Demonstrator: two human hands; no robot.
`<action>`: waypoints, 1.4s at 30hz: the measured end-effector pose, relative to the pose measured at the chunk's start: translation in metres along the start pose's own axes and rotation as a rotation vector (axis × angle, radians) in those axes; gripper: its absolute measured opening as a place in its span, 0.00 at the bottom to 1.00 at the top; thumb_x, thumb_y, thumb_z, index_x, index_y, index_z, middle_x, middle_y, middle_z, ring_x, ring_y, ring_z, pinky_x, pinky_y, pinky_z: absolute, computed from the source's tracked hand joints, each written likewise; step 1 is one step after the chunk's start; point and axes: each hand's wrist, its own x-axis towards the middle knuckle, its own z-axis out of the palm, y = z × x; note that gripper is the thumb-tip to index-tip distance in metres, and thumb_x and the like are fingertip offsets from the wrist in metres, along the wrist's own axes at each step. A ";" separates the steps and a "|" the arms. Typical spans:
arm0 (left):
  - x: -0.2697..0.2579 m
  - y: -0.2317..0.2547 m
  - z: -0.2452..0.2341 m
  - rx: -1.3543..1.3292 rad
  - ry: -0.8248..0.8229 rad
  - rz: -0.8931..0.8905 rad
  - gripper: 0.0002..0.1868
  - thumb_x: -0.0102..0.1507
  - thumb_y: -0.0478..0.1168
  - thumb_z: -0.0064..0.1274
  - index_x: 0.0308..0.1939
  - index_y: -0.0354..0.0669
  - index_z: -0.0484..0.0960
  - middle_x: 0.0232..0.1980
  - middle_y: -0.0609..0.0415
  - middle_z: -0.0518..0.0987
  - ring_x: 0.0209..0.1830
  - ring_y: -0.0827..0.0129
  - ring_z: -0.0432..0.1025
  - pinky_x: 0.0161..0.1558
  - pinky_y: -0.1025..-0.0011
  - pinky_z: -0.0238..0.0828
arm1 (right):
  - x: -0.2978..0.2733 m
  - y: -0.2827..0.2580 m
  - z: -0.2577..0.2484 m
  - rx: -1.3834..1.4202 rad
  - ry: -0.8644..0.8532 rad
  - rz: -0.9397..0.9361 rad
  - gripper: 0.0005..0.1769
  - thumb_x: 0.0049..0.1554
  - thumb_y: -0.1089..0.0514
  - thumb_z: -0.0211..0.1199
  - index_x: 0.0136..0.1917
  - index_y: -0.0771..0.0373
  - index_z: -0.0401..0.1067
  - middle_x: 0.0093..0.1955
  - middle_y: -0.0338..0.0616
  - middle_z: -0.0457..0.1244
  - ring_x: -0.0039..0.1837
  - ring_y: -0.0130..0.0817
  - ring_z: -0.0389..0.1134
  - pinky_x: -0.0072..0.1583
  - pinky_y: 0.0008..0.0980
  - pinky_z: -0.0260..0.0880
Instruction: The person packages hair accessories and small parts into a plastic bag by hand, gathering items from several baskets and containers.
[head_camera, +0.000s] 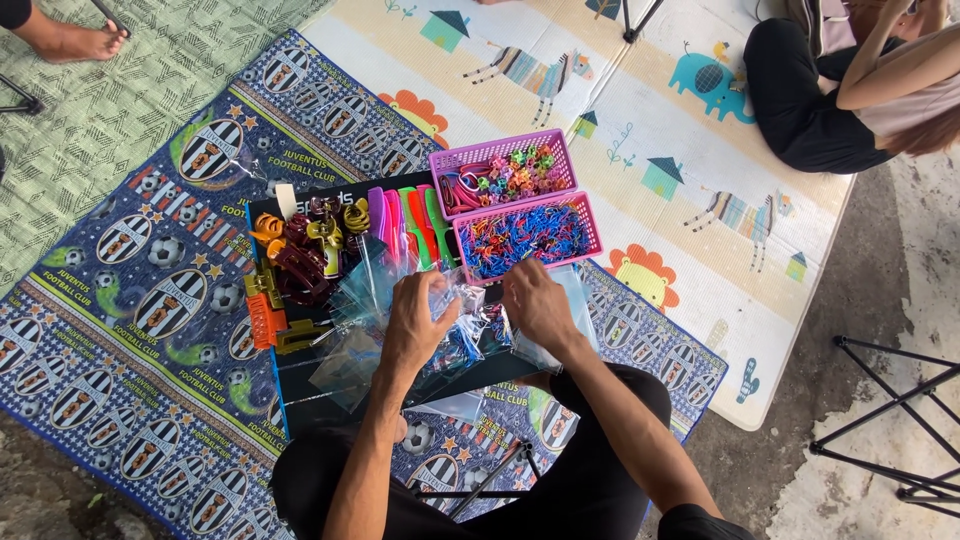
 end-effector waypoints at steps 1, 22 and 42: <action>-0.001 -0.001 0.000 0.001 -0.001 -0.001 0.19 0.60 0.41 0.64 0.51 0.41 0.75 0.40 0.52 0.77 0.43 0.61 0.77 0.57 0.60 0.71 | 0.004 0.011 0.002 0.002 -0.001 0.000 0.01 0.54 0.59 0.58 0.42 0.54 0.69 0.42 0.40 0.61 0.44 0.47 0.69 0.35 0.43 0.74; -0.003 -0.005 0.006 0.007 -0.010 0.011 0.19 0.60 0.41 0.63 0.52 0.42 0.75 0.41 0.52 0.78 0.44 0.63 0.77 0.58 0.60 0.71 | 0.038 0.069 0.025 -0.060 -0.110 0.217 0.07 0.57 0.54 0.62 0.41 0.55 0.78 0.37 0.46 0.68 0.45 0.50 0.72 0.45 0.46 0.74; -0.005 -0.011 0.019 0.009 -0.064 -0.001 0.20 0.59 0.42 0.65 0.51 0.43 0.74 0.40 0.51 0.78 0.44 0.61 0.77 0.58 0.61 0.70 | 0.037 -0.010 -0.045 0.501 0.381 -0.079 0.04 0.60 0.64 0.65 0.46 0.57 0.81 0.41 0.42 0.70 0.42 0.46 0.72 0.45 0.37 0.73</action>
